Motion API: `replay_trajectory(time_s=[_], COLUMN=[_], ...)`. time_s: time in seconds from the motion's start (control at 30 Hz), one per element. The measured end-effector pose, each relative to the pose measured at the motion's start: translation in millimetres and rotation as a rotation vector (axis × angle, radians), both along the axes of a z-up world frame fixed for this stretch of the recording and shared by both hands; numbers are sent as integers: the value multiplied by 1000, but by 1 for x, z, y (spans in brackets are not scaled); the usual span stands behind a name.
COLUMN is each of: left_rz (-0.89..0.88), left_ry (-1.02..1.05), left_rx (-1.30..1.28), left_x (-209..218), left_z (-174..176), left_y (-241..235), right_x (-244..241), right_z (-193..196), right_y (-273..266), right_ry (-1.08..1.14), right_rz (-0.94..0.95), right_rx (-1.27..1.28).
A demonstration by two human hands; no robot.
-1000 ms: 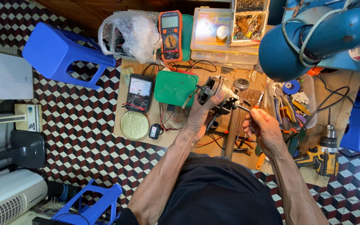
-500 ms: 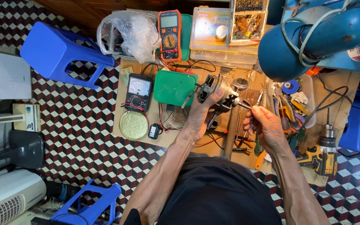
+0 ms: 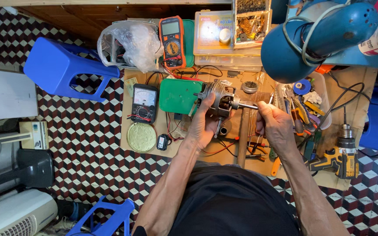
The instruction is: The person works on a small electric motor at a cluttered workbench. They use pliers and a screwdriver to adjust internal components, then connect multimeter probes to test the motor. The motor shaft is manually rotated to check operation.
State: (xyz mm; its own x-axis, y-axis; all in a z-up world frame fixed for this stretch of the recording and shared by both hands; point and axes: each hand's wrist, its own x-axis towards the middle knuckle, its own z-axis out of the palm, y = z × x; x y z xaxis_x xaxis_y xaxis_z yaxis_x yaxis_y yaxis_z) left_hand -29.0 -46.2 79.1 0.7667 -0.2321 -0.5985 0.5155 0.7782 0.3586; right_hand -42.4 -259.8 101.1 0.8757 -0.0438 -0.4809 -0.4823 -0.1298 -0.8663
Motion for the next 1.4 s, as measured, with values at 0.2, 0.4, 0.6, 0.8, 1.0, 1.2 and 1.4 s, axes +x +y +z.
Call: replay_trajectory(time_s=[0.2,0.4,0.6,0.8,1.0,1.2,1.4], left_rz=[-3,-19,-40,-40,-39,-43,-83], left_ry=[-25,8,-15,-47,-35,-43,-90], left_rx=[0,-20,11,24,19,24,28], left_x=[-3,-1,1,0,1,2,1], left_z=[8,12,16,15,13,14,17], left_y=[4,10,13,12,12,12,16], right_x=[4,4,3,2,2,-6,-2], right_z=[24,34,34,26,17,17,18], right_y=[14,12,1,-3,1,7,2], right_ry=[87,149,-298,-334,203,-223,-2], right_rz=[-41,48,386,380,203,371,385], right_rx=[-51,-20,-424,-392,-176,-478,-287])
